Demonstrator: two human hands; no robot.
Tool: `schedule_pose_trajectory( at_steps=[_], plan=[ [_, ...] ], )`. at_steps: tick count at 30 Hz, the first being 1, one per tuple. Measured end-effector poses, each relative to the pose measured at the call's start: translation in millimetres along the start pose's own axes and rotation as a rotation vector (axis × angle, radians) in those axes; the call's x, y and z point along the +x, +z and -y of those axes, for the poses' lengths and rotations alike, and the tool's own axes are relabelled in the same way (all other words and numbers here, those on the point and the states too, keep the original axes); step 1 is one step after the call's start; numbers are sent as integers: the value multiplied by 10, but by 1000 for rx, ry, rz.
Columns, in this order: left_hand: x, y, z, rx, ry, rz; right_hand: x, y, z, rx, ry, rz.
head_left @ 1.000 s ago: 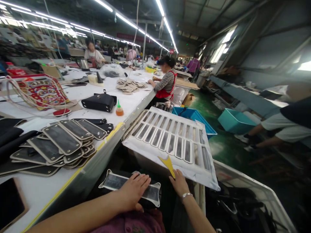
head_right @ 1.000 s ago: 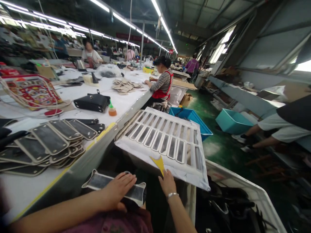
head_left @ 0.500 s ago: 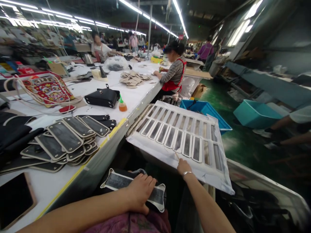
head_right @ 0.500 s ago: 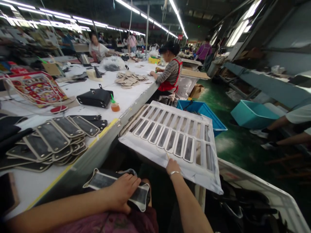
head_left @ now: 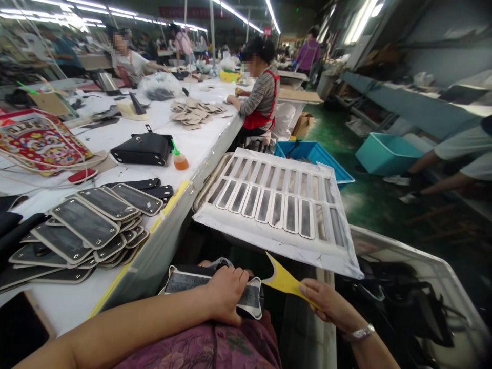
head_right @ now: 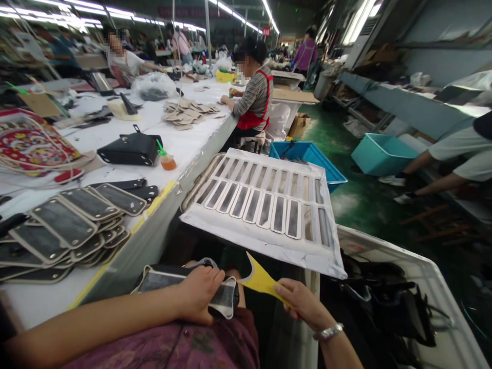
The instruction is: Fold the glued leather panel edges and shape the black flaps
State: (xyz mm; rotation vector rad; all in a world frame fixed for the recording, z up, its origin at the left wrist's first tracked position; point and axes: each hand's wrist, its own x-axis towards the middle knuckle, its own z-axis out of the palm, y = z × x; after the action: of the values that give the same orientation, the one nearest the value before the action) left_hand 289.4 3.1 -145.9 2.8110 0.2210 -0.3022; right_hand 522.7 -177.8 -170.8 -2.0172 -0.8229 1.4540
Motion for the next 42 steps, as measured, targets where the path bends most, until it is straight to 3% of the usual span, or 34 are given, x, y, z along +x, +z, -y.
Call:
schedule_pose_trajectory(
  at_steps=[6,9,12,14,16,19,22,26,29,32,34,37,42],
  plan=[
    [-70,-108,125,-200,-4,95,-95,-261,257,-42,55,226],
    [-56,-314,304,-402,54,234,-11,-336,376,-84,41,356],
    [37,-488,519,-713,86,435,110,-271,510,-155,26,439],
    [128,-505,633,-1083,-32,539,199,-184,621,-230,15,475],
    [222,-436,695,-1463,-239,558,274,-101,743,-365,-48,441],
    [341,-267,695,-1749,-557,435,325,-4,904,-730,-244,169],
    [420,-142,639,-1797,-742,271,323,119,980,-1021,-289,-17],
    [482,-103,562,-1755,-698,286,353,392,963,-1104,-296,53],
    [522,-110,524,-1690,-707,274,421,557,959,-1099,-300,-22],
    [550,-104,517,-1734,-687,373,484,606,987,-1084,-317,-138],
    [551,-97,530,-1794,-584,473,509,598,1001,-1076,-353,-178],
    [519,-88,561,-1832,-425,574,533,582,994,-1071,-441,-161],
    [444,-53,602,-1853,-364,621,568,613,969,-1074,-550,-116]
  ],
)
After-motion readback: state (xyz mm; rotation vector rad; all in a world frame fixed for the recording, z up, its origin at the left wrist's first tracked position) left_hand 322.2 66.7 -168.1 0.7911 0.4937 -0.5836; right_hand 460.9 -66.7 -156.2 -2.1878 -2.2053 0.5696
